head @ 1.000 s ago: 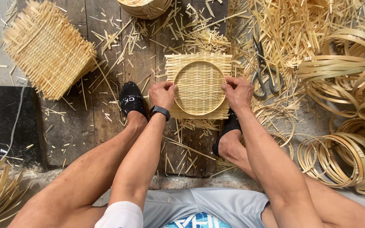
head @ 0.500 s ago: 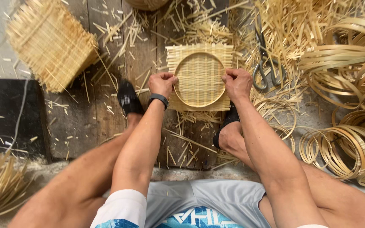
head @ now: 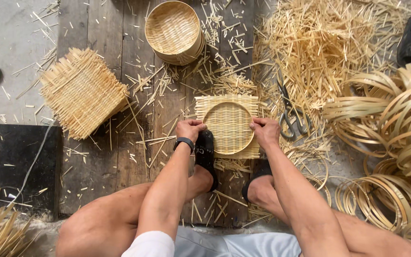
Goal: The person sits on the floor of a bamboo craft workshop and assembles round woven bamboo basket bases. They trim a square woven bamboo mat with scissors, press it over a round wooden mold to shape it, weave and tuck thin bamboo strips around the rim, and stack the finished round basket with others.
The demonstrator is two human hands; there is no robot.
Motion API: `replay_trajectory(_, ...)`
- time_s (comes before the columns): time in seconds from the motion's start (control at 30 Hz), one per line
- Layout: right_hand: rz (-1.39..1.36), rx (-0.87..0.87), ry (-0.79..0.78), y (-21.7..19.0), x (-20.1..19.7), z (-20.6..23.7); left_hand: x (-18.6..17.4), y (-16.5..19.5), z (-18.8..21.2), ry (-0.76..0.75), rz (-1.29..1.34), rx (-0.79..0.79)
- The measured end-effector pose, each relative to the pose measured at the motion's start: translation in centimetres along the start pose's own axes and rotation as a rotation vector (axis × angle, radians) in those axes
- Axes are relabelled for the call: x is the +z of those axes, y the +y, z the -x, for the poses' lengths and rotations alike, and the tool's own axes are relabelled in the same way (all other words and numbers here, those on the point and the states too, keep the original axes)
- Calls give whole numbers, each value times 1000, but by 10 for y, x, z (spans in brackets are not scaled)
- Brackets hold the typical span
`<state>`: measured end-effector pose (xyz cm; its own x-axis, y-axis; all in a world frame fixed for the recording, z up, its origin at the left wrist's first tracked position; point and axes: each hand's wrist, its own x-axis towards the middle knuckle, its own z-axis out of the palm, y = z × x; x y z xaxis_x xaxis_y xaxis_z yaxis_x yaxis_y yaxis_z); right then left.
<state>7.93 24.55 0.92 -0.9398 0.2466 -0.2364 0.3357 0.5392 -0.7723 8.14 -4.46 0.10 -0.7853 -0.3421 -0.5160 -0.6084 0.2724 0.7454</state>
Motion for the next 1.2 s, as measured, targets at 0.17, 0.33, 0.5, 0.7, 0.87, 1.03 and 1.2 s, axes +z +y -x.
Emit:
replay_trajectory(0.17,6,123,-48,-8,-4,-3,-1,5,2,11,32,6)
replay_trajectory(0.33,73,139,-103,0,-7,-16,-1,-5,-4,-35,46,-26)
replay_trajectory(0.5,32,161,-267,-5,-19,-39,-6,-4,-12,-131,126,-3)
replay_trajectory(0.7,537,-300,-256,-69,-18,2,0,30,-13,-42,-467,94)
replay_trajectory(0.87,880,-844,-479,-93,34,64,50,58,-33,-81,-628,950)
replay_trajectory(1.03,941,-1058,-139,-59,53,61,69,46,-44,-117,-420,714)
replay_trajectory(1.2,791,-966,-267,-64,50,62,71,45,-52,-176,-364,573)
